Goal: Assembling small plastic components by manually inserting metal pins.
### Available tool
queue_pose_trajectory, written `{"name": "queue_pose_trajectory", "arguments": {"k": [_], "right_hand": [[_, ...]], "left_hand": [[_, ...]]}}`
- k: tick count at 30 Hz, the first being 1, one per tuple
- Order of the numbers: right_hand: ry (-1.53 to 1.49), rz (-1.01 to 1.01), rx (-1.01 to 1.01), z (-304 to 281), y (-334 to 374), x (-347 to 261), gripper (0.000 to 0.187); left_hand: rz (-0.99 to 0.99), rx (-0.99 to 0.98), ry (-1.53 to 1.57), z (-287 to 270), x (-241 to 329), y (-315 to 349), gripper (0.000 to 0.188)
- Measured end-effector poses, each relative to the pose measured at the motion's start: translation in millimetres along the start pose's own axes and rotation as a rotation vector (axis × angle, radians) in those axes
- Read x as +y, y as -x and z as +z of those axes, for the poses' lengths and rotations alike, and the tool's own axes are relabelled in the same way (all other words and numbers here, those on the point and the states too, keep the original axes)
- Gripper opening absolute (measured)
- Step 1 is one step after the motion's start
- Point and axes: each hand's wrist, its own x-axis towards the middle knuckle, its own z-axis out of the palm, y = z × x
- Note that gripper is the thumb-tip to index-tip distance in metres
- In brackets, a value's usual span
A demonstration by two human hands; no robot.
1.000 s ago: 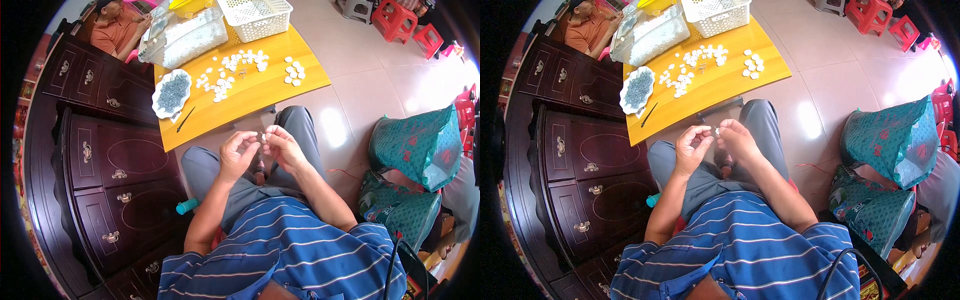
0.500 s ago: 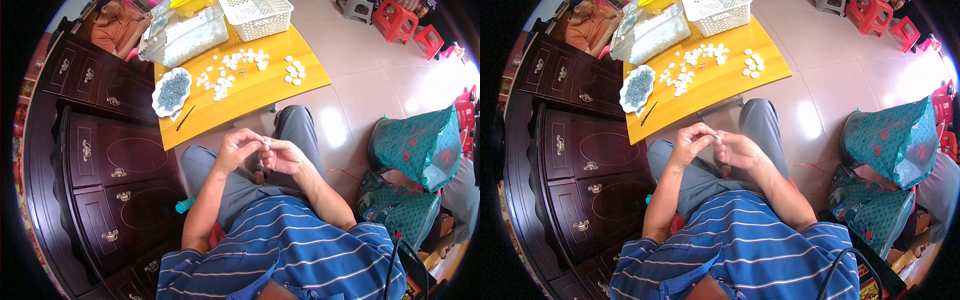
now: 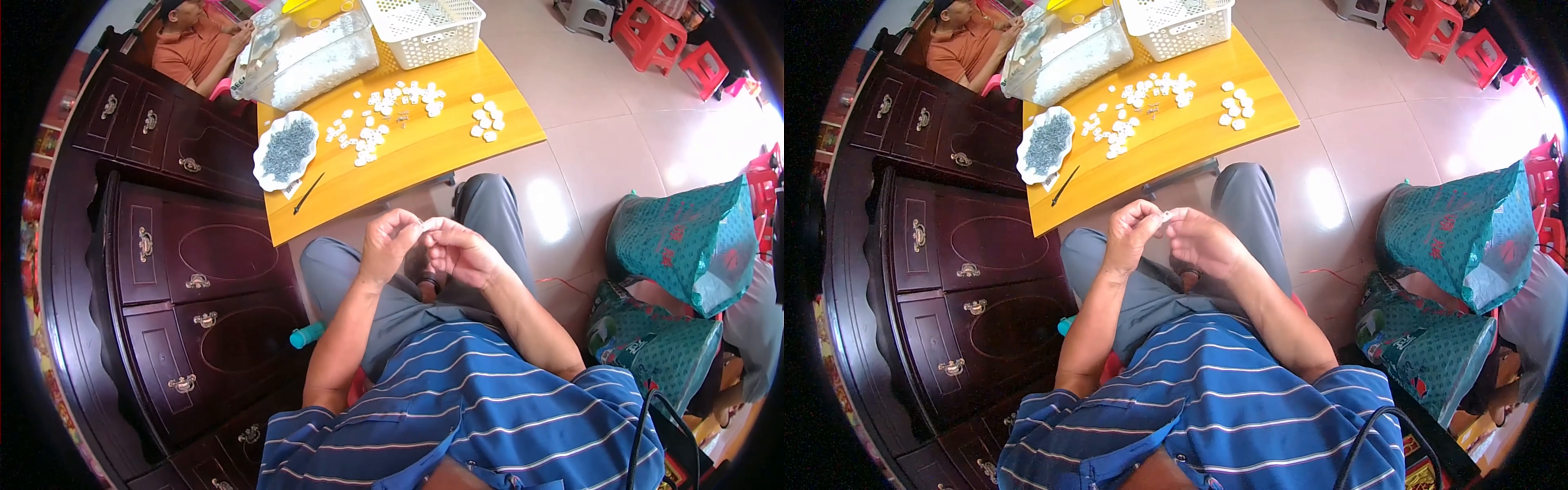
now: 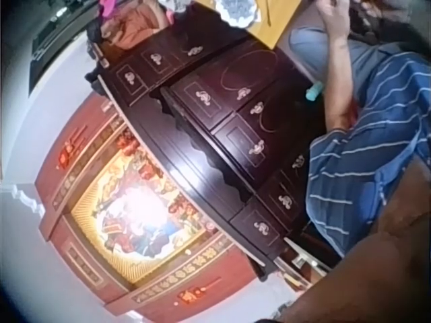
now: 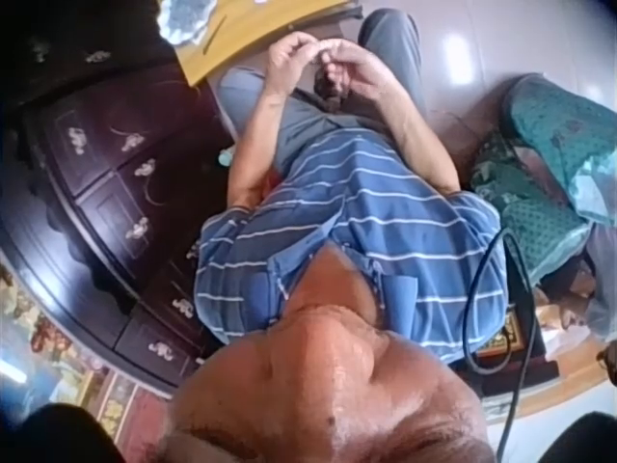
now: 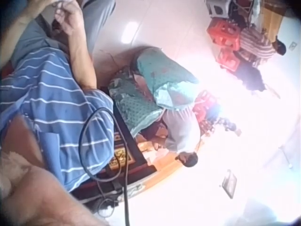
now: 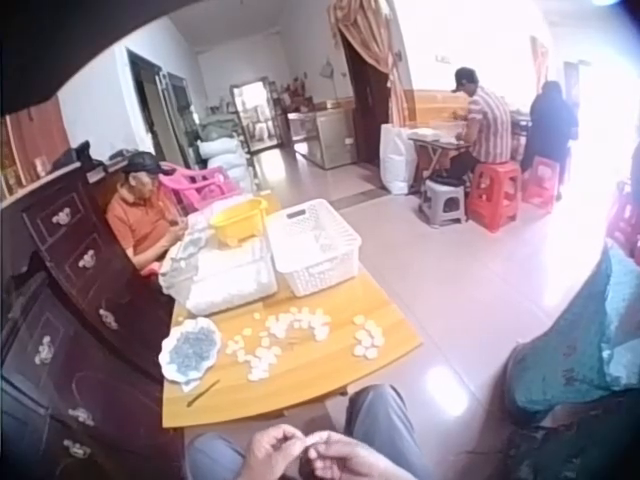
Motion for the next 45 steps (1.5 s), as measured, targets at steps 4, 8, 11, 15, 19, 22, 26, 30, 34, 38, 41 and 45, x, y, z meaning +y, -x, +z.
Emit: {"name": "queue_pose_trajectory", "arguments": {"k": [4, 8, 11, 15, 19, 22, 26, 30, 34, 38, 41, 45], "right_hand": [[0.375, -0.264, 0.236, 5.1, 0.6, 4.8, 0.022], [0.580, -0.403, 0.355, 4.0, -3.3, 11.2, 0.015], [0.609, -0.445, 0.385, 3.4, -4.0, 12.5, 0.013], [0.654, -0.487, 0.374, -2.8, -5.2, 13.2, 0.015], [0.685, -0.491, 0.397, -6.0, -6.4, 15.1, 0.018], [0.686, -0.511, 0.398, -6.7, -7.0, 15.4, 0.018], [0.707, -0.508, 0.408, -5.3, -5.8, 14.4, 0.017], [0.720, -0.473, 0.430, -3.8, -4.0, 12.5, 0.016], [0.694, -0.489, 0.436, -4.1, -5.9, 13.5, 0.015], [0.713, -0.480, 0.467, -4.4, -4.4, 13.9, 0.014], [0.646, -0.453, 0.439, -2.8, -1.1, 11.5, 0.020], [0.474, -0.291, 0.408, -5.8, 1.0, 4.5, 0.027]], "left_hand": [[0.004, 0.089, -0.048, 2.6, -3.6, -1.8, 0.010], [-0.016, 0.106, -0.020, 9.7, -3.8, -0.4, 0.010], [-0.019, 0.116, 0.002, 17.4, 0.9, 0.3, 0.009], [-0.031, 0.105, -0.016, 21.8, 5.9, 0.9, 0.009], [-0.033, 0.105, -0.050, 23.5, 7.8, 2.1, 0.009], [-0.020, 0.098, -0.061, 24.4, 9.6, 1.5, 0.010], [-0.033, 0.104, -0.050, 25.6, 10.4, 1.2, 0.009], [-0.016, 0.100, -0.073, 27.0, 13.1, 0.8, 0.008], [-0.009, 0.089, -0.090, 26.2, 13.7, 0.3, 0.007], [-0.007, 0.083, -0.101, 24.8, 12.0, 1.0, 0.008], [0.010, 0.087, -0.104, 26.8, 18.0, 1.7, 0.008], [0.020, 0.057, -0.097, 26.6, 25.1, 1.4, 0.006]]}}
